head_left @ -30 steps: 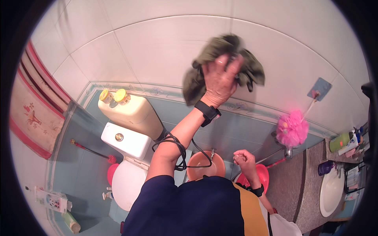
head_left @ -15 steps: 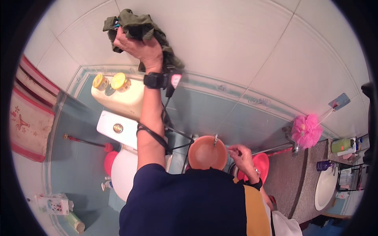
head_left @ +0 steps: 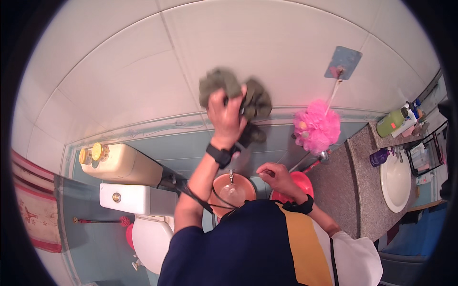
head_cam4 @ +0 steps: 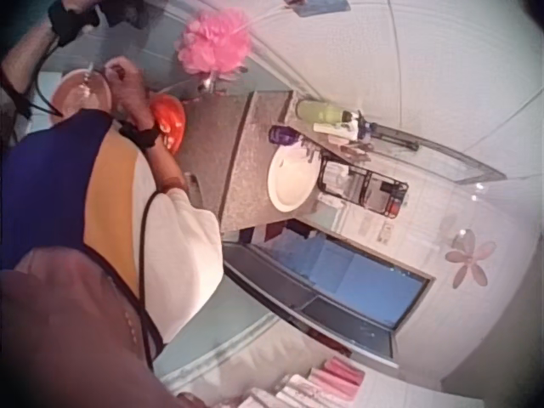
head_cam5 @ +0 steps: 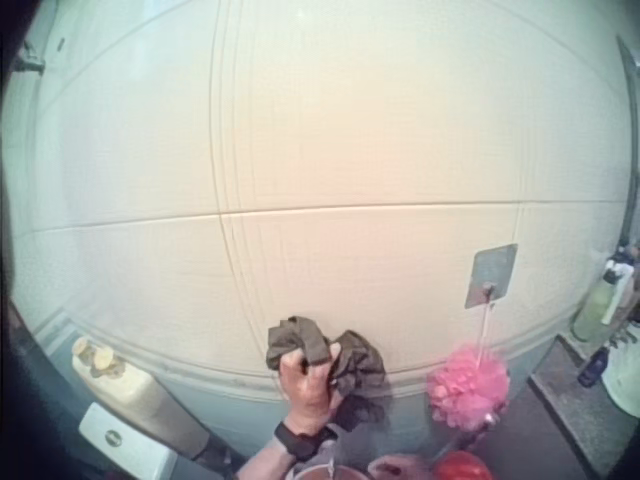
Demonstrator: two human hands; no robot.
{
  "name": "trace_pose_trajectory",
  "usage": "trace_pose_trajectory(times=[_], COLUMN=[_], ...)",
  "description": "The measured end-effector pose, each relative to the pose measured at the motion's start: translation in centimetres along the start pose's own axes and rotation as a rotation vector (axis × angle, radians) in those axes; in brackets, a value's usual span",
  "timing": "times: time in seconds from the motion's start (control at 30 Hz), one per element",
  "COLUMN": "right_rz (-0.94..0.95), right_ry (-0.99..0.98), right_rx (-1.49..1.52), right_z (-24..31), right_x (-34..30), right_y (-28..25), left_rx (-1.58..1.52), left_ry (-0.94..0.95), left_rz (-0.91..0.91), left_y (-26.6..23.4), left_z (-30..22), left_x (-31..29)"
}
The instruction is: The person wipes the sink and toilet tank with a cloth, scrubs the toilet bowl with a brush, and rinses the brush and floor using a handheld shower head. They then rinse the cloth in the sink and wring it out.
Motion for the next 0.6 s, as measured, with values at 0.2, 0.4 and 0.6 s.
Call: trace_pose_trajectory(times=[0.2,0.4,0.6], right_rz=[-0.162,-0.140,0.008], right_ry=[0.066,0.019,0.036], right_rx=[0.262,0.311,0.290], right_z=[-3.7,-4.6,-3.2], right_x=[-3.5,-1.6,0.8], right_y=[-3.2,-2.5,0.5], left_rx=[0.034,0.053,0.238], left_ry=[0.156,0.228,-0.210], left_rz=[-0.289,-0.294,-0.278], left_y=[-1.3,-1.5,-6.1], left_z=[-2.3,-0.9,8.0], left_x=[14.0,10.2,-1.1])
Point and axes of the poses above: each hand's wrist, its own x-axis towards the middle knuckle, its own y-axis out of the palm, z = x × y, the point moved 1 cm from there along x, towards the middle knuckle, and after that the axes turned 13 degrees about z, right-handed, at the moved point
